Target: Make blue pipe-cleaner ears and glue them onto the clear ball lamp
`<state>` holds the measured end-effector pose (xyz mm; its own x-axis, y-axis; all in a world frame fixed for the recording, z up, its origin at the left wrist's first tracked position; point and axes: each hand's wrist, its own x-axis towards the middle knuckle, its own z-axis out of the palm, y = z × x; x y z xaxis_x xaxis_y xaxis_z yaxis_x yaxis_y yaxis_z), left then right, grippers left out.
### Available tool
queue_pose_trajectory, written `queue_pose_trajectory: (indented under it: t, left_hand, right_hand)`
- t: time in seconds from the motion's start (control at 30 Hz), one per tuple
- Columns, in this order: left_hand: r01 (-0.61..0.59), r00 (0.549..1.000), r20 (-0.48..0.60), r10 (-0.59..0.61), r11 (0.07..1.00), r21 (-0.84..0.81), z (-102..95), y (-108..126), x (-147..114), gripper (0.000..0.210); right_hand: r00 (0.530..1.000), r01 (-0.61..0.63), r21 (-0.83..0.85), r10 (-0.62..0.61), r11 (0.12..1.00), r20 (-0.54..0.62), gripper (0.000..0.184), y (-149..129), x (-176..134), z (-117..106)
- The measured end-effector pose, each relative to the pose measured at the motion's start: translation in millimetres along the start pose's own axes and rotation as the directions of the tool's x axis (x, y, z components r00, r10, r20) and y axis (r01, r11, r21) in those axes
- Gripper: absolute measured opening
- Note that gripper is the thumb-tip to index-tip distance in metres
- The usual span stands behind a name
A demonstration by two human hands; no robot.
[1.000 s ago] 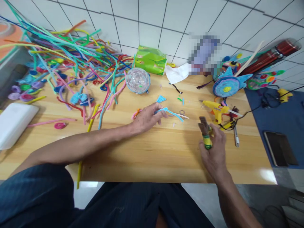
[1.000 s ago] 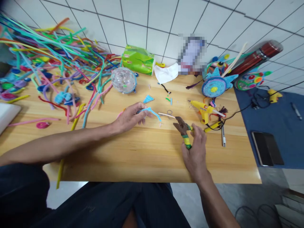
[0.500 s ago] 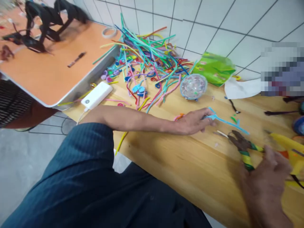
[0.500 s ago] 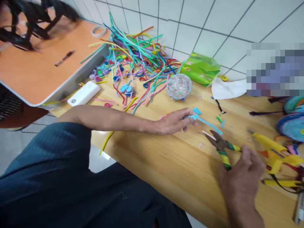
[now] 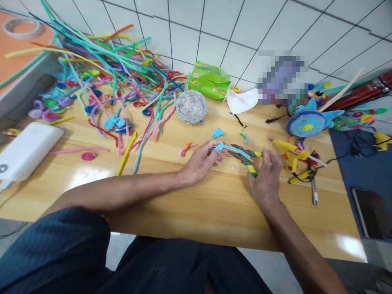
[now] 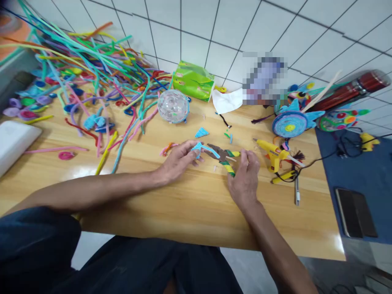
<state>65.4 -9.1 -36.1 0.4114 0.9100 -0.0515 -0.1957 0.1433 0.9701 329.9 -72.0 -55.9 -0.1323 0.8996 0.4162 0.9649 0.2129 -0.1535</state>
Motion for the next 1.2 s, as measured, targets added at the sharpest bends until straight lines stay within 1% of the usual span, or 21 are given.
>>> queue_pose_trajectory:
  t: [0.1, 0.2, 0.27, 0.37, 0.5, 0.63, 0.73, 0.8, 0.93, 1.07, 1.2]
  left_hand:
    - [0.044, 0.999, 0.024, -0.043, 0.999, -0.024, -1.7, -2.1, -1.8, 0.037]
    - [0.078, 0.996, 0.037, -0.077, 0.996, -0.043, -3.0, -4.3, -3.4, 0.039]
    - [0.081, 0.996, 0.039, -0.079, 0.995, -0.055, -3.5, -5.4, -3.5, 0.04]
    - [0.06, 0.997, 0.042, -0.057, 0.996, -0.06, -4.1, -6.3, -3.1, 0.038]
    - [0.018, 0.999, 0.037, -0.018, 1.0, -0.013, -4.6, -7.1, -4.9, 0.029]
    - [-0.048, 0.998, 0.039, 0.044, 0.993, 0.106, -6.0, -7.6, -7.9, 0.02]
    - [-0.11, 0.993, 0.047, 0.105, 0.984, 0.141, -6.6, -6.3, -9.1, 0.02]
    - [-0.13, 0.991, 0.049, 0.124, 0.98, 0.154, -6.3, -4.7, -9.9, 0.019]
    - [-0.096, 0.995, 0.028, 0.092, 0.982, 0.161, -4.7, -1.7, -11.6, 0.018]
    - [-0.054, 0.998, 0.022, 0.051, 0.988, 0.143, -3.3, 1.5, -12.9, 0.018]
    - [-0.064, 0.998, 0.022, 0.061, 0.979, 0.193, -3.3, 2.4, -15.0, 0.019]
  right_hand:
    - [1.0, 0.011, 0.006, -0.011, 1.0, -0.001, 0.094, -2.5, 2.5, 2.3]
    - [0.998, 0.058, -0.001, -0.058, 0.998, 0.005, 0.094, -6.4, 7.8, 3.9]
    - [0.997, 0.08, 0.009, -0.081, 0.997, 0.017, 0.094, -9.8, 12.6, 5.4]
    - [0.995, 0.085, 0.046, -0.087, 0.995, 0.042, 0.092, -16.3, 19.0, 8.5]
    - [0.996, 0.068, 0.067, -0.072, 0.995, 0.052, 0.098, -27.2, 19.8, 11.1]
    - [0.996, 0.086, 0.036, -0.087, 0.996, 0.021, 0.099, -35.2, 16.7, 10.2]
    - [0.994, 0.105, 0.039, -0.105, 0.994, -0.005, 0.099, -37.4, 16.2, 9.3]
    - [0.993, 0.117, 0.041, -0.116, 0.992, -0.03, 0.098, -37.9, 16.3, 9.5]
    - [0.988, 0.143, 0.047, -0.14, 0.989, -0.069, 0.095, -38.4, 16.0, 10.8]
    - [0.989, 0.127, 0.05, -0.123, 0.991, -0.082, 0.093, -38.1, 15.1, 10.8]
    - [0.991, 0.118, 0.059, -0.114, 0.991, -0.07, 0.089, -37.8, 14.5, 9.4]
